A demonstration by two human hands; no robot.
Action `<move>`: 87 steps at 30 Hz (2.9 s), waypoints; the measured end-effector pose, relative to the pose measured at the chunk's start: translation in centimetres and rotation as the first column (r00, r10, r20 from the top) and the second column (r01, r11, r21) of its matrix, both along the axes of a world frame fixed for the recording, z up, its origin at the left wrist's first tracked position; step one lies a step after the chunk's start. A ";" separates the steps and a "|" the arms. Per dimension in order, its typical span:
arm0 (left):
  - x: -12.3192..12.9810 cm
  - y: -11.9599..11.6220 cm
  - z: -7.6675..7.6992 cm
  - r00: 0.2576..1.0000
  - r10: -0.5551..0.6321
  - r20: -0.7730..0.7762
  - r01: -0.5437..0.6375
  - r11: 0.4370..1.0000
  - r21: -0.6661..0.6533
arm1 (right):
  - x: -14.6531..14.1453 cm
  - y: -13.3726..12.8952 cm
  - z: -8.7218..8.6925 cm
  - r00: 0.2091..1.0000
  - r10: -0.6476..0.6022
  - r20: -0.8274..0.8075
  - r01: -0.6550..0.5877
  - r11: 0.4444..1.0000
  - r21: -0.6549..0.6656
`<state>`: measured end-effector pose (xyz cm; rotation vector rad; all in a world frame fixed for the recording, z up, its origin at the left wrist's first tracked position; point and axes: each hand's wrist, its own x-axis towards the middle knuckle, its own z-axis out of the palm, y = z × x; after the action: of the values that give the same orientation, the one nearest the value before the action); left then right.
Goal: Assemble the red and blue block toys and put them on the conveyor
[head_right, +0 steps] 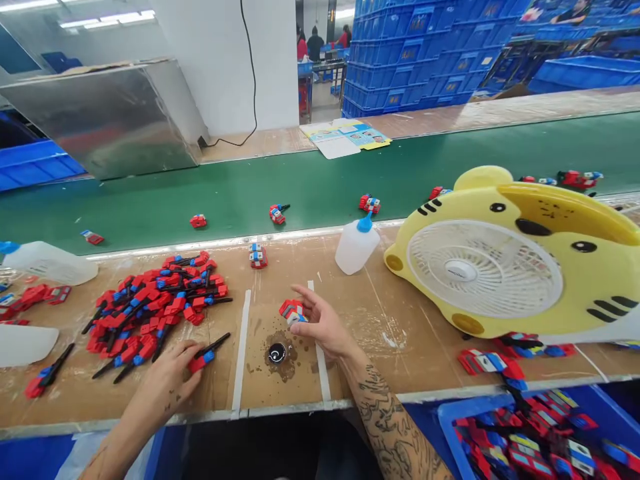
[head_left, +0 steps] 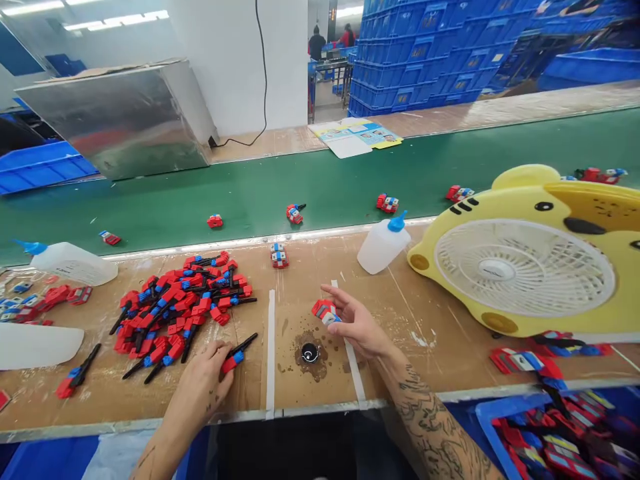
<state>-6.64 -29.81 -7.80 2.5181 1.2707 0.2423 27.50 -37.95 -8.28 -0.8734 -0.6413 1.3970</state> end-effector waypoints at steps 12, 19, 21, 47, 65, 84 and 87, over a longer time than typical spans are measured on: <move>7.7 -2.0 4.9 0.747 -0.611 0.262 0.587 0.791 0.169 | 0.4 -1.8 -1.1 0.980 -0.199 -0.019 0.198 0.979 -0.050; 10.2 -1.9 6.0 0.569 -0.821 -0.041 0.809 0.550 0.207 | -0.4 -1.9 -1.8 0.972 -0.201 -0.125 0.191 0.978 -0.086; 10.6 -1.8 6.0 0.552 -0.831 -0.074 0.824 0.530 0.198 | -0.4 -1.9 -1.9 0.971 -0.203 -0.125 0.193 0.977 -0.087; 13.1 -0.1 3.7 0.705 0.299 0.643 0.218 0.771 -0.598 | -2.3 -0.5 0.3 0.973 -0.074 0.220 0.065 0.997 0.047; 18.2 17.8 7.3 0.666 0.357 0.655 -0.224 0.933 -0.281 | -1.8 18.5 4.7 0.468 -0.305 0.830 -0.055 0.927 0.372; 21.2 34.7 2.7 0.915 0.265 -0.306 -0.329 0.926 -0.184 | 1.7 25.7 1.6 0.714 -0.167 0.680 -0.059 0.953 0.297; 21.1 33.3 3.2 0.932 0.244 -0.266 -0.292 0.943 -0.157 | 1.5 18.9 2.6 0.899 -0.138 0.415 0.000 0.949 0.316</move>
<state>14.43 3.50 -4.57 2.2549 1.6509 -0.1333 28.99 -19.04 -5.69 -0.9487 -1.1268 0.9999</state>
